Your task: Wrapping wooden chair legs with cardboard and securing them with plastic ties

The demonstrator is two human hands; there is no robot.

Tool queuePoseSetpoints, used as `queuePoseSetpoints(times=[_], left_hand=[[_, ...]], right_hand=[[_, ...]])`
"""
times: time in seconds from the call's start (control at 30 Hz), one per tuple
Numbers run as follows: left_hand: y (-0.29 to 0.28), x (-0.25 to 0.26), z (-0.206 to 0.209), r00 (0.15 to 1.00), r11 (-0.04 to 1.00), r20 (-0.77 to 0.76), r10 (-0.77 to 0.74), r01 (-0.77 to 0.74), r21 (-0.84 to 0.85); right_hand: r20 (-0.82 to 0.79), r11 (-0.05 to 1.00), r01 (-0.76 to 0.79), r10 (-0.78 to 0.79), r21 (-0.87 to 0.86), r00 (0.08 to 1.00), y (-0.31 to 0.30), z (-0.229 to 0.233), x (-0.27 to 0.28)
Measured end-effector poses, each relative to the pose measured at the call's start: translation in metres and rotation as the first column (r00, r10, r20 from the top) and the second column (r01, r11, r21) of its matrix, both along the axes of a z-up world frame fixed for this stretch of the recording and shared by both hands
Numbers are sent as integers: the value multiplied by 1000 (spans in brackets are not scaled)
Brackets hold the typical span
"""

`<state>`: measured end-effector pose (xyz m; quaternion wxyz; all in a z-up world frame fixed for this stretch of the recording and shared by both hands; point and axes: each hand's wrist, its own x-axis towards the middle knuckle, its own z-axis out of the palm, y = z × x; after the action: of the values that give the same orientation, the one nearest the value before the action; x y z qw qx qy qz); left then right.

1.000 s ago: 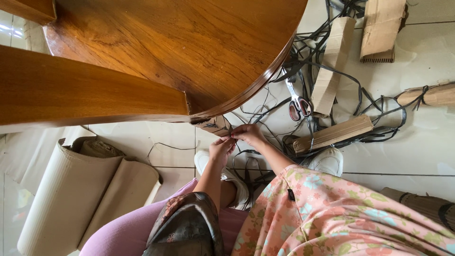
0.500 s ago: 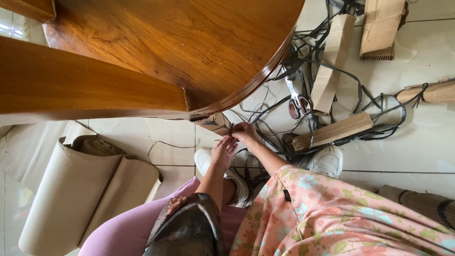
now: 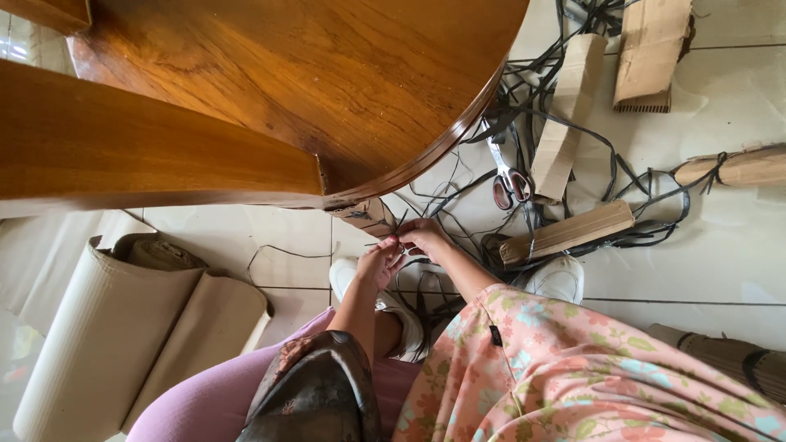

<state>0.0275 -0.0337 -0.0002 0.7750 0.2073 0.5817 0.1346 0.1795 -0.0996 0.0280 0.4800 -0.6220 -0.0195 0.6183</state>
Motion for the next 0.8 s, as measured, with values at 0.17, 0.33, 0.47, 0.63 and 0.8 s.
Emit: queuePoseSetpoints(times=[0.17,0.33,0.47,0.63,0.8], left_hand=[[4,3,-9,997,998,-60,-55,56,17],[2,6,-5,990,995,-116,-81,87,50],[0,9,14,984,988,-132,-123,135,81],[-2,10,25,984,987,-124,-127,138,82],[-2,11,17,985,989,-126,-115,126,82]], right_hand=[[-60,995,-91,89,-28,994,2,-11,6],[-123,969,-247,247,16,961,1,6,24],[82,944,-330,328,20,941,3,-2,31],[171,956,-288,276,48,946,4,13,33],[273,949,-287,244,129,931,5,15,29]])
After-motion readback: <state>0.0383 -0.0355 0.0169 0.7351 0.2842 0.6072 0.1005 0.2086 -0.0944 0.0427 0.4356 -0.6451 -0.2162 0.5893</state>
